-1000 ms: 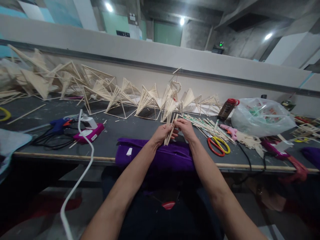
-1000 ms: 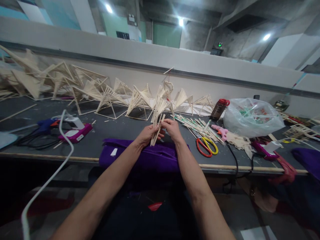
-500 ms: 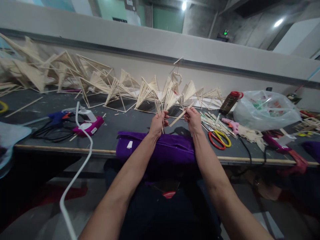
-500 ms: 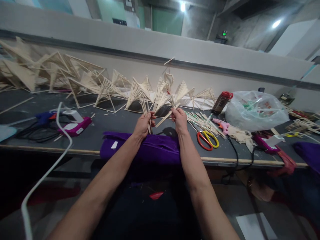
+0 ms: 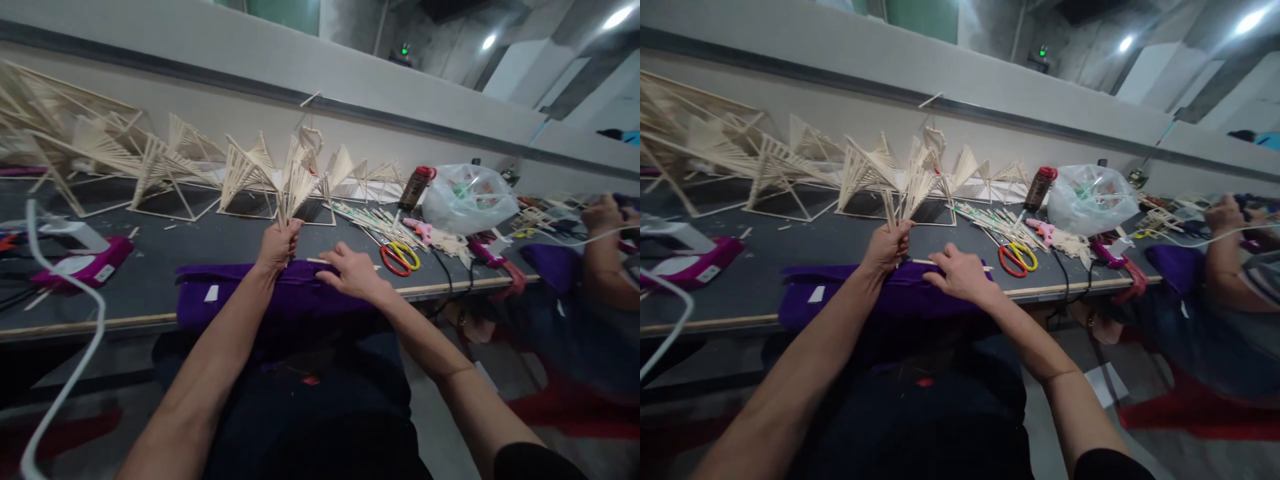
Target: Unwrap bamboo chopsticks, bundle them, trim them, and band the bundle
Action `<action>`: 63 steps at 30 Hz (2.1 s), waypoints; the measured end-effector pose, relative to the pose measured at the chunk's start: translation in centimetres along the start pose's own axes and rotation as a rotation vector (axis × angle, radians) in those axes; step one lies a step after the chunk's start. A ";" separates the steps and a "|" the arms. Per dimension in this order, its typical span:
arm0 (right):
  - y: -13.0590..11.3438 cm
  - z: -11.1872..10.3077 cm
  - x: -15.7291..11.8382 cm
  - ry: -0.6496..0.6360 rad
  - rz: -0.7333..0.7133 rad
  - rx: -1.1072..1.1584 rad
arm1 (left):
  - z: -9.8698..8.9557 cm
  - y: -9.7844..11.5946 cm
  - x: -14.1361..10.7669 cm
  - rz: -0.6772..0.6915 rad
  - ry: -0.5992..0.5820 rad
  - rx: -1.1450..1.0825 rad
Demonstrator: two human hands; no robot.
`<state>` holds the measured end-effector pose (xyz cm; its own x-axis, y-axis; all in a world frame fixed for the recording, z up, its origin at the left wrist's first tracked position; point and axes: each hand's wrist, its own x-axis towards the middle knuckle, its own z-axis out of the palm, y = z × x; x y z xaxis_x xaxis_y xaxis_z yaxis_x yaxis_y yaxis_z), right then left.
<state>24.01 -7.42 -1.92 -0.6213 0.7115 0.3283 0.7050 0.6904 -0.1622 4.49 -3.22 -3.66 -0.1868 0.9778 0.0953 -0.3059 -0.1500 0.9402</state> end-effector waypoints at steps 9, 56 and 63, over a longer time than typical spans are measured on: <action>1.7 2.4 0.1 -0.162 0.053 -0.094 | -0.9 3.5 -3.2 -0.022 0.028 -0.113; 14.6 0.3 8.0 -0.242 0.610 -0.285 | -5.6 1.3 -3.8 -0.154 0.053 0.342; 12.5 -0.3 4.0 -0.277 0.487 -0.309 | -5.4 1.4 -3.9 -0.145 0.052 0.348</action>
<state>30.43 3.99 -2.36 -0.2407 0.9703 0.0252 0.9693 0.2390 0.0568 -0.26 -8.04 -4.44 -0.2151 0.9750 -0.0557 0.0014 0.0574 0.9984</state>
